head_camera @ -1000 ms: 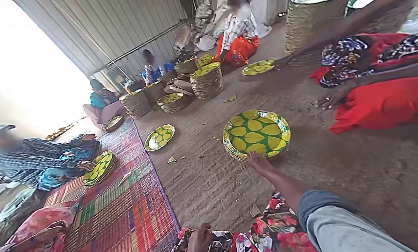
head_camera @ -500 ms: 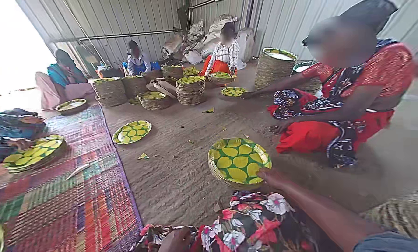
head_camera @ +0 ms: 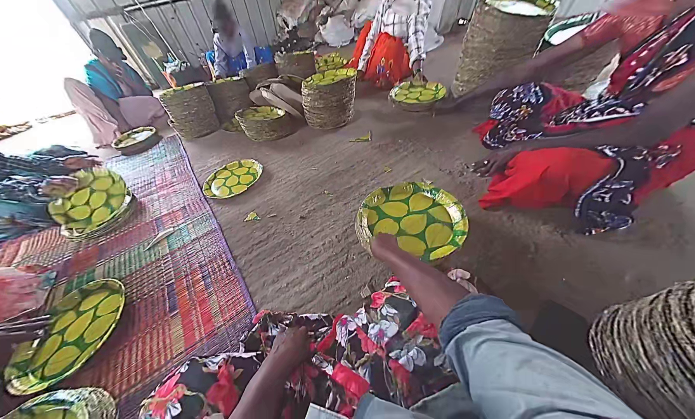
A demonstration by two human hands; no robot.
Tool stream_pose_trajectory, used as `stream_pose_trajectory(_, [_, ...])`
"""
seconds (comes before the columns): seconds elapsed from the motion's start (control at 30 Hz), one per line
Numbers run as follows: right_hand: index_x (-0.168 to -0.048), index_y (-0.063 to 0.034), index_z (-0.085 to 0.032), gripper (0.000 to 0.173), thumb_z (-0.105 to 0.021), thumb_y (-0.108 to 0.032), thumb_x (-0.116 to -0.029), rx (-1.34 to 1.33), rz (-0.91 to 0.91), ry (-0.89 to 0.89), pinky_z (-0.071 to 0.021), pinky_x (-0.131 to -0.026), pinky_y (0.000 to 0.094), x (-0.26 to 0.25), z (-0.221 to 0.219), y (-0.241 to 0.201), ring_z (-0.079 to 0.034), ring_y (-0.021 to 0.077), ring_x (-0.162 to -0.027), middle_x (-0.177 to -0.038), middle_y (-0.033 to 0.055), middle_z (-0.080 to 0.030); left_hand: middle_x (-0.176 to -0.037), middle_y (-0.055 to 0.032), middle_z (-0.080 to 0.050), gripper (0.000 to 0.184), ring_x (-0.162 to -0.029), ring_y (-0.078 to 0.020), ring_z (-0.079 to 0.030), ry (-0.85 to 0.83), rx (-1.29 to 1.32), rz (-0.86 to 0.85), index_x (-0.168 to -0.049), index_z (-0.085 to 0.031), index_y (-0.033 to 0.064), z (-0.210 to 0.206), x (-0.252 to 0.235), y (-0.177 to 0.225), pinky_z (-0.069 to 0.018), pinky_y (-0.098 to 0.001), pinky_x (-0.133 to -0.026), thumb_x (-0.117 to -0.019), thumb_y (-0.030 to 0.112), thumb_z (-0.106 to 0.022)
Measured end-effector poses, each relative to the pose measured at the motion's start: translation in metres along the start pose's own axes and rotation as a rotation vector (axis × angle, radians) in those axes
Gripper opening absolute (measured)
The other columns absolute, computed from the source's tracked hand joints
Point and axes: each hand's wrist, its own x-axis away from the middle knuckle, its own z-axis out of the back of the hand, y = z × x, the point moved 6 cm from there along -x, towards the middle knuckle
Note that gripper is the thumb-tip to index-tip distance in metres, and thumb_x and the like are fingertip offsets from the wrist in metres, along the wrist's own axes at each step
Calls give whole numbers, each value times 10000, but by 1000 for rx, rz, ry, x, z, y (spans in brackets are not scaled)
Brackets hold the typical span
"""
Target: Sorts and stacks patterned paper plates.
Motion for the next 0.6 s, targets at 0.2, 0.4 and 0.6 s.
stream_pose_trajectory(0.2, [-1254, 73, -654, 289, -550, -72, -1027, 7, 43, 187, -456, -1012, 661, -1, 2, 13, -574, 482, -1279, -1335, 303, -617, -1426, -232, -593, 479, -1369, -406, -535, -89, 17, 33, -1473, -530, 74, 1, -14, -1, -368, -615, -1146, -1115, 368, -406])
stream_pose_trajectory(0.4, [-1221, 46, -681, 264, -498, -31, -1047, 31, 686, 547, -528, -947, 606, 24, 10, -43, -638, 441, -1223, -1317, 261, -651, -1622, -278, -343, 588, -1520, -434, -319, 721, 151, -112, -1562, -376, -21, 92, -8, -5, -239, -618, -1225, -1074, 284, -497])
stream_pose_trajectory(0.6, [-1223, -37, -708, 254, -550, -115, -1040, 351, 816, -56, -438, -1051, 626, 17, -65, -72, -646, 380, -1212, -1267, 184, -700, -1676, -203, -276, 533, -1579, -357, -201, 675, 235, -15, -1573, -396, 51, 85, -61, -8, -171, -576, -1260, -1106, 307, -426])
